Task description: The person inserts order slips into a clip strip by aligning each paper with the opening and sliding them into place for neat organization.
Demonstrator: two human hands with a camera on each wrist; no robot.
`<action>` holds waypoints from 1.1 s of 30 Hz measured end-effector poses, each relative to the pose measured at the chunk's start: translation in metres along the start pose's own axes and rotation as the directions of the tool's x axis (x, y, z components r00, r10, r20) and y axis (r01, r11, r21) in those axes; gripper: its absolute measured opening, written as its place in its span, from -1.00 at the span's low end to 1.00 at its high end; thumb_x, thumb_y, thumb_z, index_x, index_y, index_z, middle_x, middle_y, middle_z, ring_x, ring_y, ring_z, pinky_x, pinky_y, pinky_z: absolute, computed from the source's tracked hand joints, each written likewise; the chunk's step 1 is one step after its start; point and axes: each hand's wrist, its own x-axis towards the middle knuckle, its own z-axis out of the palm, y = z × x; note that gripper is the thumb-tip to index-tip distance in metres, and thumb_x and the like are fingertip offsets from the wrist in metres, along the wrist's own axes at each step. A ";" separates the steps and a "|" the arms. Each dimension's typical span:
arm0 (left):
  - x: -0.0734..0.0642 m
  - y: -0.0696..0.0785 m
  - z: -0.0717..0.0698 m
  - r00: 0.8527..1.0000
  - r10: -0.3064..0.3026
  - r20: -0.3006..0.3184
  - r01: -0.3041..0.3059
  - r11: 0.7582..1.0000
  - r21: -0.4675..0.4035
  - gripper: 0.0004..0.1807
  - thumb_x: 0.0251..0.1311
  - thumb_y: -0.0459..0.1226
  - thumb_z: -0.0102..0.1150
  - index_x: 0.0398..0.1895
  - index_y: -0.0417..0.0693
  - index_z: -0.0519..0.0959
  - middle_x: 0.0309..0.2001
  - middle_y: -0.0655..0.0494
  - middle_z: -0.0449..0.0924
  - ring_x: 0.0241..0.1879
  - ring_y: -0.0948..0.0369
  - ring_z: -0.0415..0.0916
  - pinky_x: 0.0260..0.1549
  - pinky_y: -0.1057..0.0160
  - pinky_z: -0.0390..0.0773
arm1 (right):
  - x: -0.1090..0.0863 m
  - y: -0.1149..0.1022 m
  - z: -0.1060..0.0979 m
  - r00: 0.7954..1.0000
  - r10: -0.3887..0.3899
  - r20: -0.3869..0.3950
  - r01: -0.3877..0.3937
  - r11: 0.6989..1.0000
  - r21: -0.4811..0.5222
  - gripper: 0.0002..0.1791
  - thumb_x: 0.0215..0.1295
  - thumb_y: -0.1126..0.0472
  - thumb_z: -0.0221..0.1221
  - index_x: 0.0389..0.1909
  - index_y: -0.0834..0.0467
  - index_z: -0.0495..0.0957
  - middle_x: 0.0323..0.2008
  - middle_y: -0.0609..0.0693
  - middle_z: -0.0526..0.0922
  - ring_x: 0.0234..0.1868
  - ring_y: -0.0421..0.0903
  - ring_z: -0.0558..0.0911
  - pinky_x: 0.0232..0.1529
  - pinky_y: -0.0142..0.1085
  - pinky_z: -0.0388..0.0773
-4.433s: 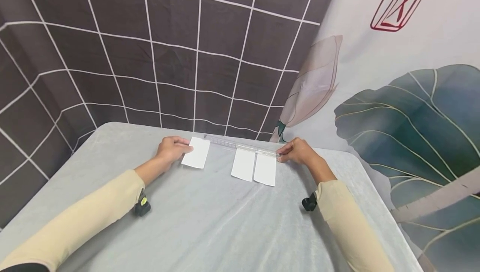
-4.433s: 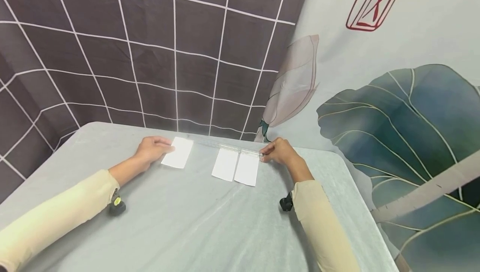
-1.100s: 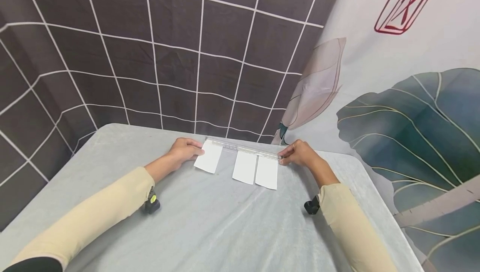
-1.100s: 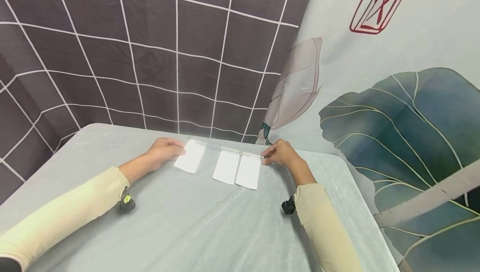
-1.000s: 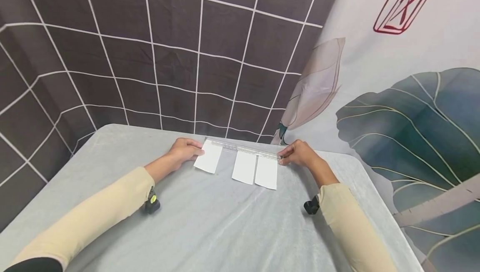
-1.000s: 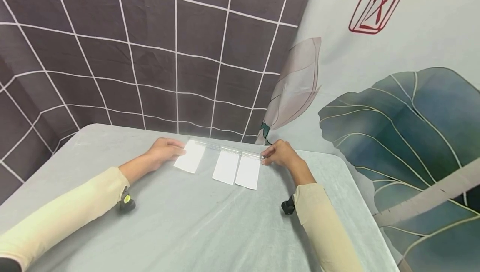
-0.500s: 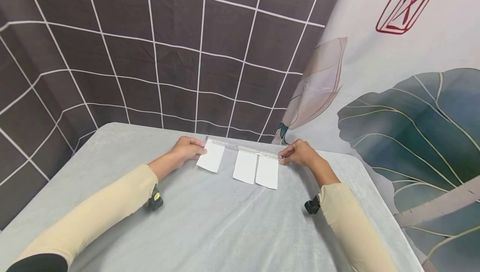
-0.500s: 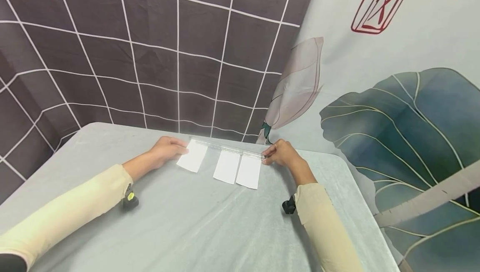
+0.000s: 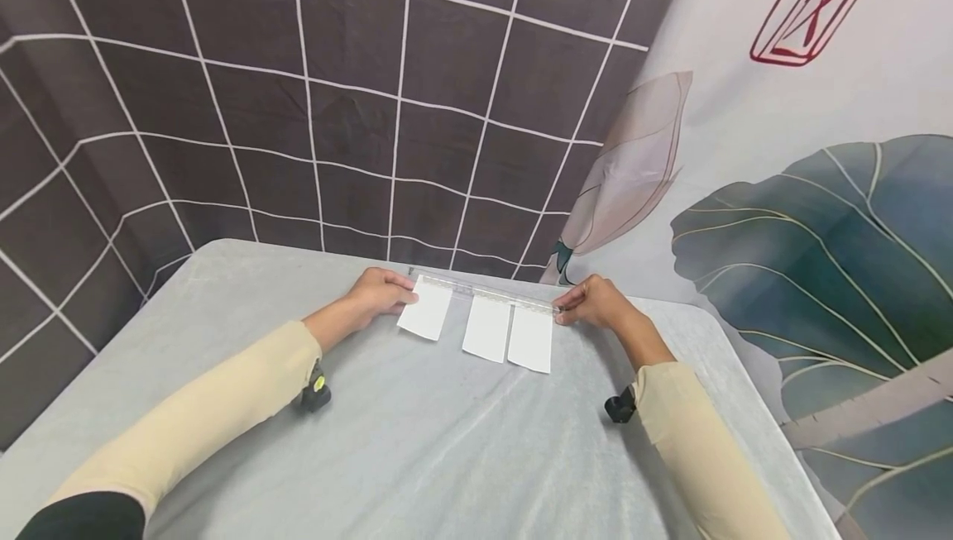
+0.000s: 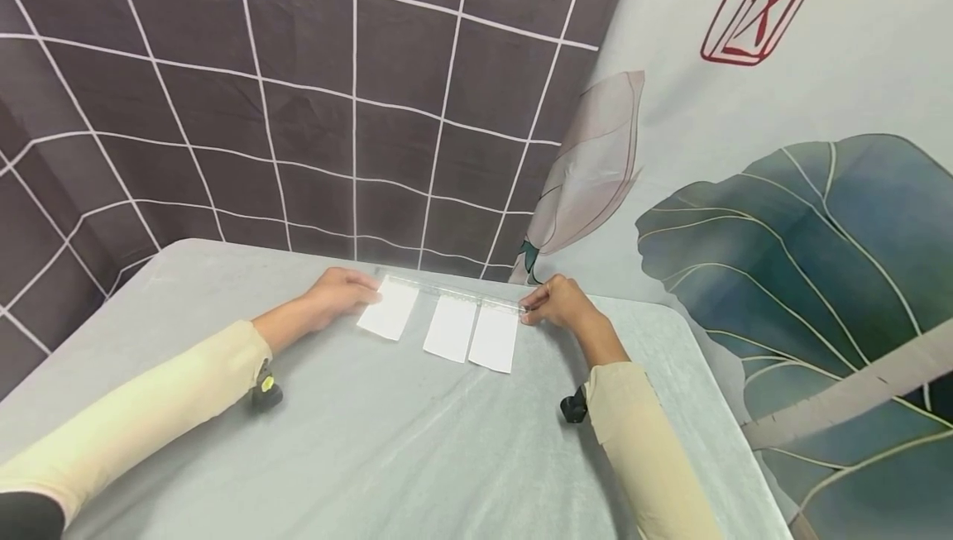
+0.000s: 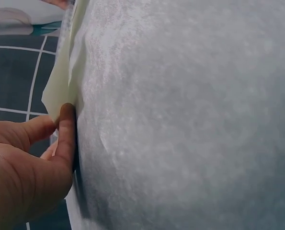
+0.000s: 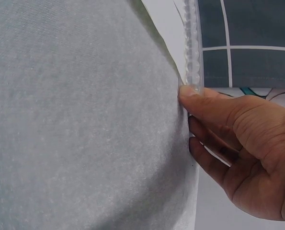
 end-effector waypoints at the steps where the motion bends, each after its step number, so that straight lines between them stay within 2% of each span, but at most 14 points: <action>1: 0.000 0.001 0.001 1.000 0.000 0.008 0.000 1.000 -0.002 -0.53 0.43 -0.48 0.34 0.34 -0.53 0.59 0.34 -0.47 0.64 0.20 -0.10 0.82 0.26 0.10 0.86 | -0.001 0.000 0.000 1.000 0.001 0.001 -0.001 1.000 -0.001 -0.66 0.21 0.21 0.68 0.00 0.17 0.91 -0.03 0.14 0.93 0.18 0.19 0.87 0.30 0.08 0.83; 7: 0.002 0.004 0.008 0.999 -0.011 0.030 0.011 1.000 -0.021 -0.54 0.46 -0.49 0.32 0.36 -0.53 0.57 0.36 -0.47 0.63 0.33 -0.23 0.75 0.32 0.04 0.83 | -0.001 0.001 -0.001 1.000 -0.001 -0.002 0.001 1.000 -0.005 -0.65 0.21 0.22 0.68 0.00 0.17 0.91 -0.03 0.14 0.93 0.19 0.20 0.86 0.31 0.10 0.82; 13: 0.002 0.005 0.012 0.999 -0.009 0.044 0.010 0.999 -0.035 -0.55 0.45 -0.50 0.32 0.35 -0.52 0.58 0.34 -0.45 0.66 0.29 -0.21 0.78 0.30 0.05 0.84 | 0.000 0.002 0.000 1.000 -0.003 -0.003 0.003 1.000 0.001 -0.66 0.22 0.21 0.68 0.01 0.17 0.91 -0.02 0.14 0.93 0.19 0.19 0.87 0.31 0.08 0.83; 22: 0.002 0.007 0.016 0.998 -0.014 0.058 0.016 0.999 -0.032 -0.54 0.46 -0.52 0.32 0.37 -0.53 0.57 0.41 -0.47 0.61 0.36 -0.25 0.73 0.31 0.05 0.83 | -0.001 0.002 0.000 1.000 -0.016 -0.002 0.016 1.000 0.001 -0.65 0.21 0.22 0.68 0.01 0.17 0.91 -0.04 0.15 0.93 0.15 0.18 0.88 0.26 0.05 0.85; 25: 0.002 0.006 0.017 0.998 -0.010 0.066 0.012 0.999 -0.032 -0.54 0.47 -0.51 0.31 0.38 -0.53 0.57 0.40 -0.47 0.62 0.34 -0.23 0.75 0.29 0.06 0.84 | 0.000 0.002 0.001 1.000 -0.019 -0.004 0.019 1.000 0.005 -0.66 0.21 0.22 0.68 0.00 0.18 0.91 -0.04 0.14 0.93 0.14 0.17 0.88 0.25 0.05 0.85; 33: 0.002 0.005 0.016 0.996 0.005 0.084 -0.003 1.000 -0.016 -0.56 0.48 -0.49 0.31 0.36 -0.50 0.61 0.36 -0.43 0.66 0.13 -0.04 0.85 0.22 0.12 0.88 | 0.001 0.005 0.002 1.000 -0.007 -0.010 0.007 1.000 0.008 -0.67 0.26 0.21 0.66 0.01 0.17 0.91 0.00 0.16 0.93 0.16 0.18 0.87 0.25 0.05 0.86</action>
